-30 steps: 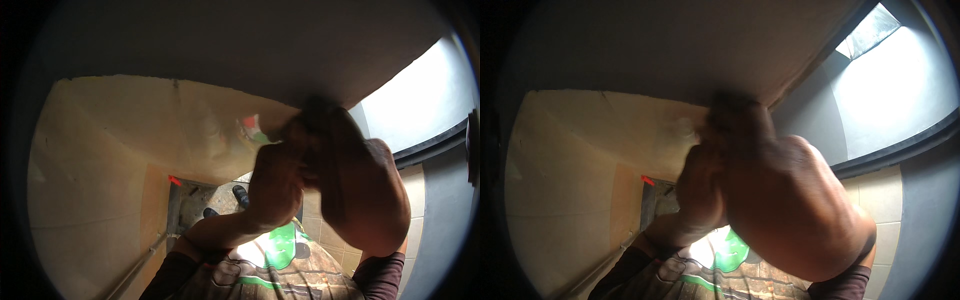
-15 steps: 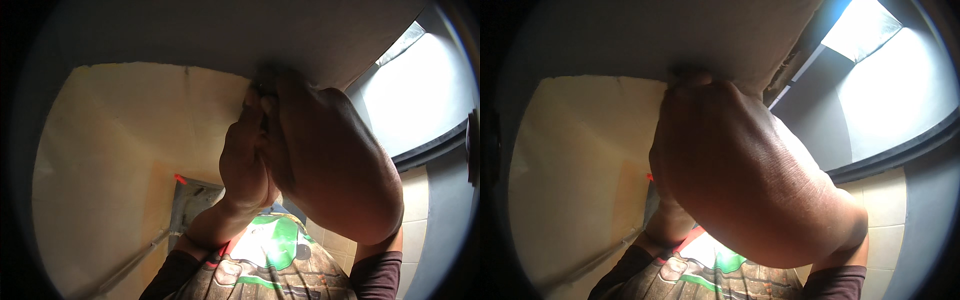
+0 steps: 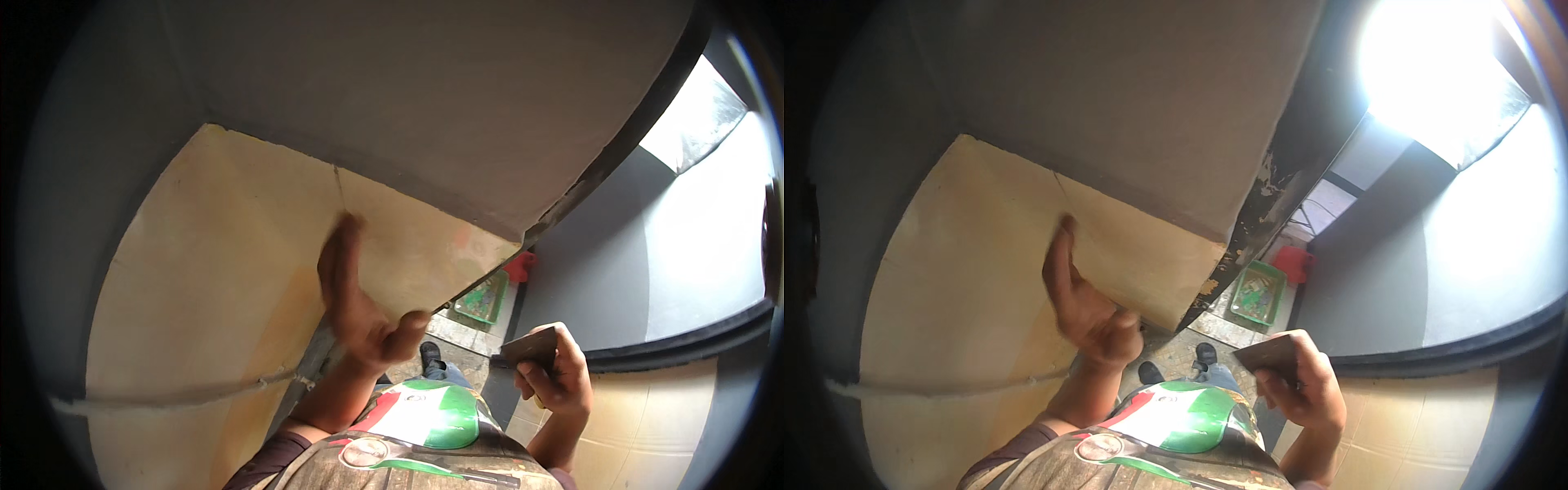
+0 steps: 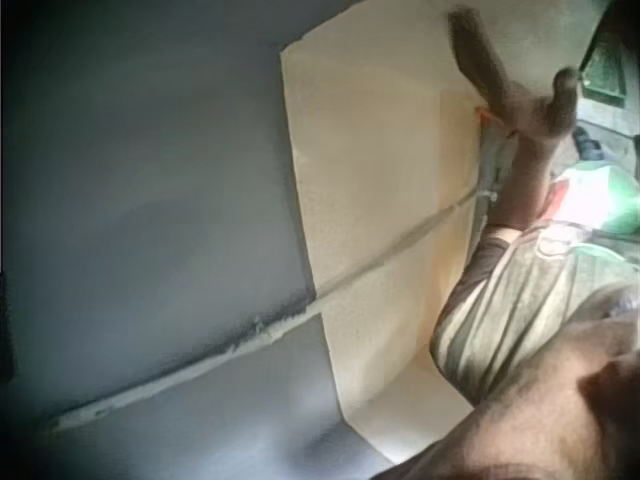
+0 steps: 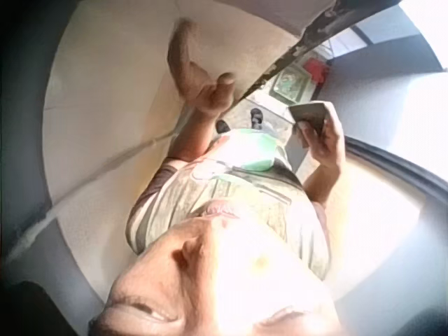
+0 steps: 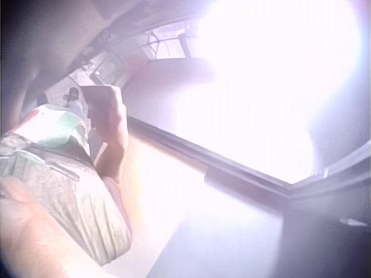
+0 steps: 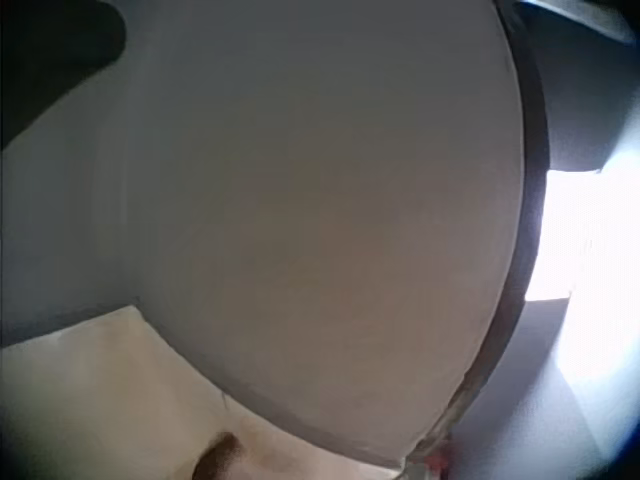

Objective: The person uses a metal scraper to remove old paint or material from the top edge of a tiled wall and the adjacent ceiling corner.

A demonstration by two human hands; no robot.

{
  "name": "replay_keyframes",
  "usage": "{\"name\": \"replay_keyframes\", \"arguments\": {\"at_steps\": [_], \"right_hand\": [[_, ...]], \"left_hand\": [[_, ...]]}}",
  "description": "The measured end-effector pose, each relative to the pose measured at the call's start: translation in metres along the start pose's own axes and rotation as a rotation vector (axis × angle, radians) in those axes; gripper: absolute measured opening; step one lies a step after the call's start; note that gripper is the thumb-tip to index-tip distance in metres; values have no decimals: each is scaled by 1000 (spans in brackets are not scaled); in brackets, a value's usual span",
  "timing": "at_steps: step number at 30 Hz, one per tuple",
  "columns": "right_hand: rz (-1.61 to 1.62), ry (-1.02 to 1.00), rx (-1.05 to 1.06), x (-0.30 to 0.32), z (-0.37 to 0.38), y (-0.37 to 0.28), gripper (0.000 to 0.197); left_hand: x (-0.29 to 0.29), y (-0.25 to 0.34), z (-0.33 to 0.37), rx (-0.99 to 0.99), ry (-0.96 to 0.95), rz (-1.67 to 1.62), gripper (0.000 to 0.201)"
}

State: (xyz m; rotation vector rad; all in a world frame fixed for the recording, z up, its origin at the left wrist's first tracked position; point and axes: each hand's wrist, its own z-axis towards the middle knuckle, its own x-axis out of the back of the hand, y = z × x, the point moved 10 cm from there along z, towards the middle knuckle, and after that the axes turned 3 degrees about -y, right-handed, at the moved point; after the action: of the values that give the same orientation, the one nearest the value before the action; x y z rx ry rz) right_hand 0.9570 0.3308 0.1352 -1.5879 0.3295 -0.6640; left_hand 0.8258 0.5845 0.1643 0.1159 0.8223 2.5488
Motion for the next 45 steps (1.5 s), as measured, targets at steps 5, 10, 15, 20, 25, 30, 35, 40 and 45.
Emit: {"name": "replay_keyframes", "arguments": {"at_steps": [5,10,15,20,25,30,35,40,45], "right_hand": [[-62,183,-29,52,-1,53,24],[-59,92,-5,61,19,61,24],[-178,-96,138,63,44,51,36],[-300,-286,327,53,74,55,54],[-356,-486,196,67,73,105,59],[-285,-318,152,133,64,188,41],[5,-492,97,150,50,218,39],[187,-600,116,149,51,220,30],[247,-662,130,153,65,224,25]], "left_hand": [[-67,6,29,-63,-141,384,108],[-86,23,-12,-100,-417,510,92],[-68,47,-30,-318,-216,439,91],[-87,35,3,-217,-334,641,108],[-65,64,-26,-358,-120,529,73],[-39,46,-58,-81,-172,424,53],[-215,32,-124,173,-897,357,54],[-304,-3,-167,476,-1089,254,36],[-309,-23,-169,545,-1026,293,14]]}}
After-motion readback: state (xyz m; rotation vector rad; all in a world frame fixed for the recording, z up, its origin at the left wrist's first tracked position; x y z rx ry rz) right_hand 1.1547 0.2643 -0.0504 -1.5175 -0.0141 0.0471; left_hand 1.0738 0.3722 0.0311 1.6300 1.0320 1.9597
